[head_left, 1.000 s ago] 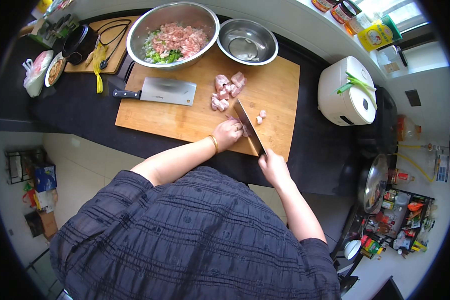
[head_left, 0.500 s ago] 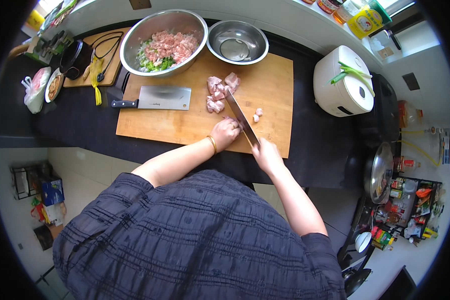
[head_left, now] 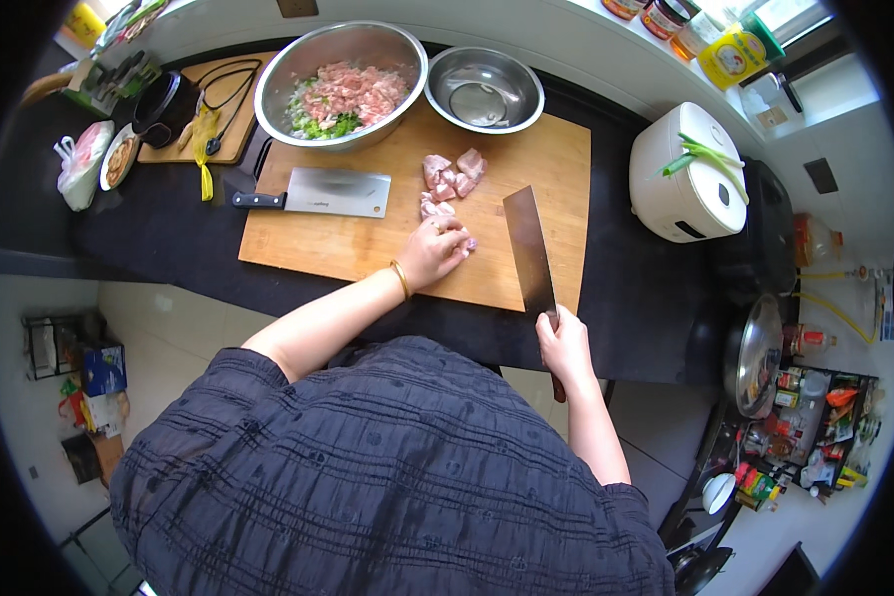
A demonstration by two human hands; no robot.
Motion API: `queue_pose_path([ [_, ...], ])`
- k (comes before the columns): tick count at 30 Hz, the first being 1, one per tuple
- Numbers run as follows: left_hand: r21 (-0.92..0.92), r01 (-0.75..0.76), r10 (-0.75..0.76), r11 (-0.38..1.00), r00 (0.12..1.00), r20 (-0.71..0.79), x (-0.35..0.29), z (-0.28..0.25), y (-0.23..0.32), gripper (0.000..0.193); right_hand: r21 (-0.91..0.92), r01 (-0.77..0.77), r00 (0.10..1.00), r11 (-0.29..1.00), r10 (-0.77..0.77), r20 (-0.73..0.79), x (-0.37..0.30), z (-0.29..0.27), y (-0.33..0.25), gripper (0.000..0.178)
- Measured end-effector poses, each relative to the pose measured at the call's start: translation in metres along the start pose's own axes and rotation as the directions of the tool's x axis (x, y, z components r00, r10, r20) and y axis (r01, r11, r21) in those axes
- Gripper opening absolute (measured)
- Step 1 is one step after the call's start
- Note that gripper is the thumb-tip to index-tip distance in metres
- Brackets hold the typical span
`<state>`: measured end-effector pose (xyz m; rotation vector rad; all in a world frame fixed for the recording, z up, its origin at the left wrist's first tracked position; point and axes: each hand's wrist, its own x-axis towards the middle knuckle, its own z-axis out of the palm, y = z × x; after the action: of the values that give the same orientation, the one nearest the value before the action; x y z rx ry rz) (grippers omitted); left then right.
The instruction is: The person chops raw meat into small pieces on a wooden cutting board using a cleaver. The chopped meat accumulates on the board while a bowl of mixed ingredients sits nearby.
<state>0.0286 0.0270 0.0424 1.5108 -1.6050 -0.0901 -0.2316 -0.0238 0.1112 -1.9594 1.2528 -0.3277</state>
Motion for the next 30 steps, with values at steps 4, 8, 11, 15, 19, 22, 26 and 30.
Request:
queue_pose_path([
  [4,-0.007,0.041,-0.039,0.999,0.983,0.18,-0.006,0.007,-0.013,0.025,-0.023,-0.164,0.981,0.986,0.166,0.1,-0.006,-0.002,-0.017,0.025],
  [8,-0.066,0.234,-0.223,0.97,0.965,0.14,-0.012,0.021,-0.013,0.024,-0.006,-0.16,0.98,0.987,0.16,0.119,-0.01,0.004,-0.013,0.025],
  [11,-0.378,0.354,-0.268,0.855,0.927,0.261,-0.013,0.023,-0.003,0.028,-0.009,-0.134,0.985,0.991,0.134,0.108,-0.01,0.005,-0.015,0.025],
  [15,0.065,0.148,-0.144,0.987,0.988,-0.063,-0.009,0.014,0.006,0.036,-0.155,-0.033,0.994,0.987,0.049,0.101,-0.013,-0.003,-0.029,0.023],
  [19,0.093,-0.112,0.106,0.989,0.992,0.065,-0.007,0.011,0.017,0.022,-0.225,-0.001,0.99,0.974,0.034,0.139,-0.013,-0.005,-0.028,0.022],
  [22,0.19,-0.149,0.128,0.97,0.985,0.12,-0.018,0.024,0.009,0.01,-0.268,0.018,0.983,0.963,0.032,0.18,-0.011,-0.006,-0.029,0.021],
  [26,0.197,-0.122,0.113,0.973,0.992,0.055,-0.021,0.031,0.008,0.01,-0.331,0.026,0.975,0.943,0.049,0.215,-0.008,-0.011,-0.035,0.02],
  [30,0.214,-0.098,0.095,0.972,0.995,0.021,-0.021,0.029,0.014,0.012,-0.326,0.041,0.975,0.945,0.034,0.221,-0.004,-0.01,-0.033,0.02],
])
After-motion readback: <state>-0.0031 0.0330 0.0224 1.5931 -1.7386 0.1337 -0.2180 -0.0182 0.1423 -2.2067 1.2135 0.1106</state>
